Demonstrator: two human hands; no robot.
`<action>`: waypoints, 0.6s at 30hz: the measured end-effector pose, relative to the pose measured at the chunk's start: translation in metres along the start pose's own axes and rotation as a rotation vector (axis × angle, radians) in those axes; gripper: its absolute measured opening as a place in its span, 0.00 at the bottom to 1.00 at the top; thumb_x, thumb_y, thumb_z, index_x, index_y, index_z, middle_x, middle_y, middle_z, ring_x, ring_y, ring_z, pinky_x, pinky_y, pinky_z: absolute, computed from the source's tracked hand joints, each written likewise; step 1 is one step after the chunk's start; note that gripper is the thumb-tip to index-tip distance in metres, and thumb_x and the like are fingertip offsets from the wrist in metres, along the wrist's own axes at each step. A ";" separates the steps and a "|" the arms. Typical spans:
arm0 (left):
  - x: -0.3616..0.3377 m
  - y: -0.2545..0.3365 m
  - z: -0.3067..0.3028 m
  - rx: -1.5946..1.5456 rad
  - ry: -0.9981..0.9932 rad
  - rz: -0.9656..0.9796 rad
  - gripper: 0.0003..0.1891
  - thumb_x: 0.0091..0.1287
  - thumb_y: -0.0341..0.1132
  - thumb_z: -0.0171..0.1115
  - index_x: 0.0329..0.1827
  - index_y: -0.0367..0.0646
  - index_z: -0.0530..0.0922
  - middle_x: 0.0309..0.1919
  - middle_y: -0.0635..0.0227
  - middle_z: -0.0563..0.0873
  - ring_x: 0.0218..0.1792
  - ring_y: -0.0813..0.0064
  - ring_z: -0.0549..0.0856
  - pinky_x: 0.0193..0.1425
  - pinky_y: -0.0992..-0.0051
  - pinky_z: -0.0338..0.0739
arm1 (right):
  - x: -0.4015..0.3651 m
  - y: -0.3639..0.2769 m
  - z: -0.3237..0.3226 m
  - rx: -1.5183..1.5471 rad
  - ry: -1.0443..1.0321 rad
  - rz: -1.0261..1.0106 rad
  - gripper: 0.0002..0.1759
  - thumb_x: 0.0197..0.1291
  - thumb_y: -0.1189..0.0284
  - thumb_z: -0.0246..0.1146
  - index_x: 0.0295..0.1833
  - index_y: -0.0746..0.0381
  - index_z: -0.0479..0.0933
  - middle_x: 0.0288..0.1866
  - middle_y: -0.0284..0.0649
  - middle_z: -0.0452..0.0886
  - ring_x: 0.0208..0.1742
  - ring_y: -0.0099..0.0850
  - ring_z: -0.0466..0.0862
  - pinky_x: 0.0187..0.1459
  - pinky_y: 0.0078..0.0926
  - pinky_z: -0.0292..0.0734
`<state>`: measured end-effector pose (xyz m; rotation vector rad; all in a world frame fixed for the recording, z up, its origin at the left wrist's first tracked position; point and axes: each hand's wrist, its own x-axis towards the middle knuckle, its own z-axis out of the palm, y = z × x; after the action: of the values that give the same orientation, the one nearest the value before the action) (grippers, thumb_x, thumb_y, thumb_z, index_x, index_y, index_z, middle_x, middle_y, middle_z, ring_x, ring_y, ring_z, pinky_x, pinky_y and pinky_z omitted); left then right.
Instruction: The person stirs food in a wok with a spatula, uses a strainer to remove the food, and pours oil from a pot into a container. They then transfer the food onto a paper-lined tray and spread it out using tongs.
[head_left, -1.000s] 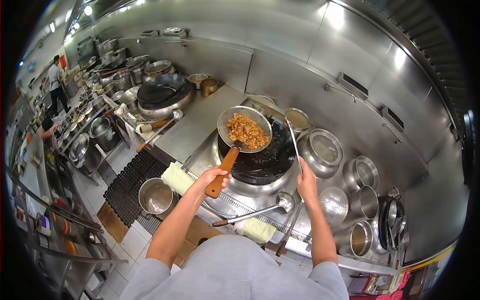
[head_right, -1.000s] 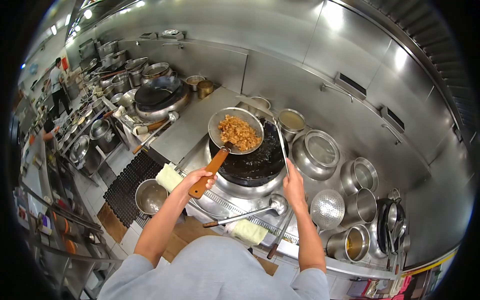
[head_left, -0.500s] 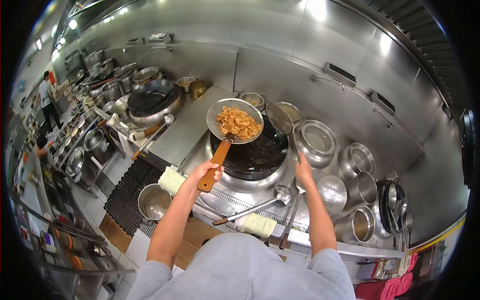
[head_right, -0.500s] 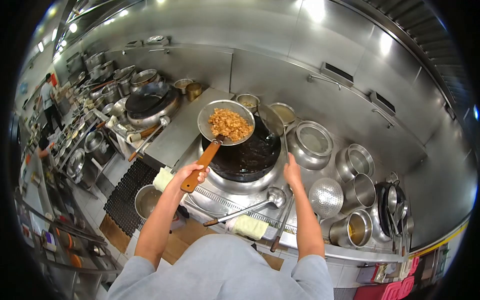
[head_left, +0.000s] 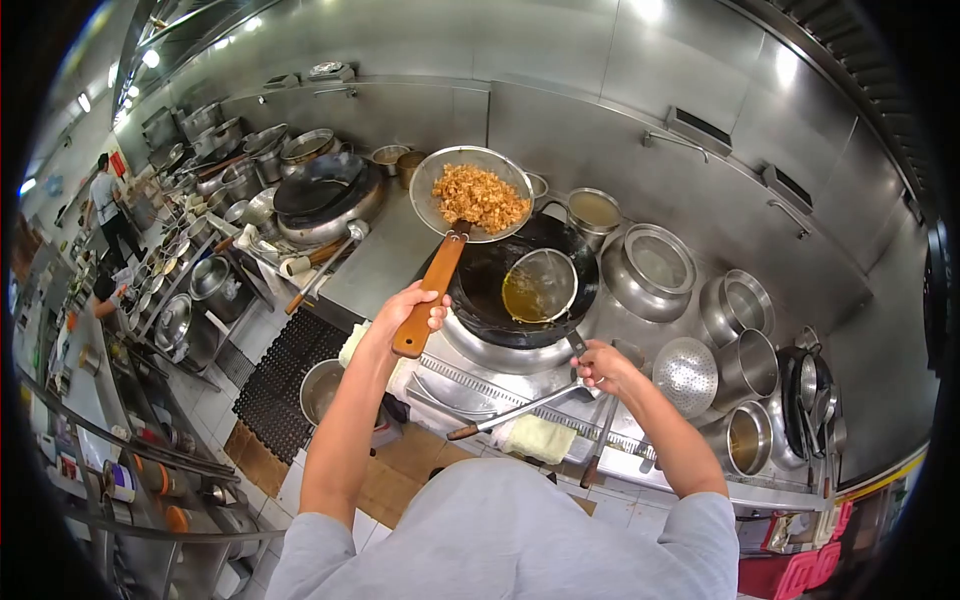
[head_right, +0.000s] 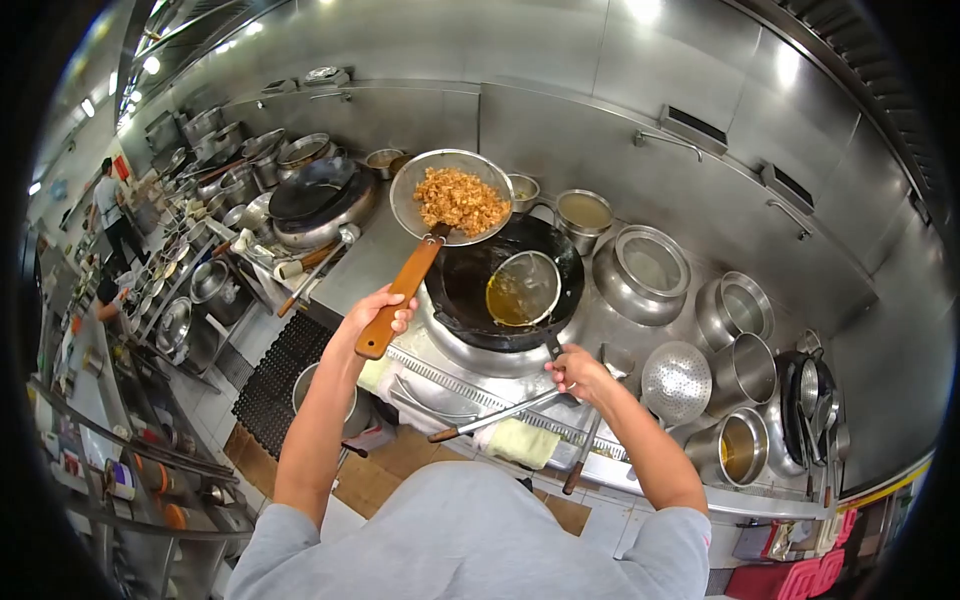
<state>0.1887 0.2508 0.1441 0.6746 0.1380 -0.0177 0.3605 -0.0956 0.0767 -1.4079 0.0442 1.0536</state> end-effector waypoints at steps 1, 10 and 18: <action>-0.002 0.001 0.003 -0.021 -0.021 0.014 0.22 0.64 0.25 0.52 0.61 0.39 0.61 0.37 0.54 0.76 0.28 0.73 0.75 0.26 0.77 0.74 | 0.000 0.000 0.004 0.070 -0.096 0.028 0.28 0.56 0.84 0.49 0.63 0.65 0.51 0.36 0.45 0.72 0.20 0.25 0.68 0.15 0.24 0.63; -0.005 -0.004 -0.004 -0.046 -0.045 0.022 0.21 0.64 0.24 0.53 0.59 0.36 0.61 0.36 0.53 0.76 0.27 0.73 0.75 0.26 0.77 0.74 | 0.046 0.013 0.059 0.444 -0.344 0.091 0.02 0.62 0.80 0.48 0.36 0.64 0.63 0.34 0.42 0.72 0.19 0.19 0.66 0.14 0.16 0.59; -0.021 0.003 0.010 -0.050 0.011 0.014 0.23 0.63 0.24 0.51 0.62 0.38 0.59 0.39 0.54 0.73 0.28 0.75 0.73 0.24 0.81 0.74 | 0.052 -0.002 0.065 0.383 -0.134 -0.243 0.23 0.59 0.82 0.49 0.60 0.59 0.55 0.30 0.40 0.72 0.18 0.23 0.67 0.11 0.23 0.61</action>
<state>0.1690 0.2463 0.1561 0.6258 0.1442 0.0031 0.3561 -0.0138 0.0626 -0.9677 -0.0214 0.8793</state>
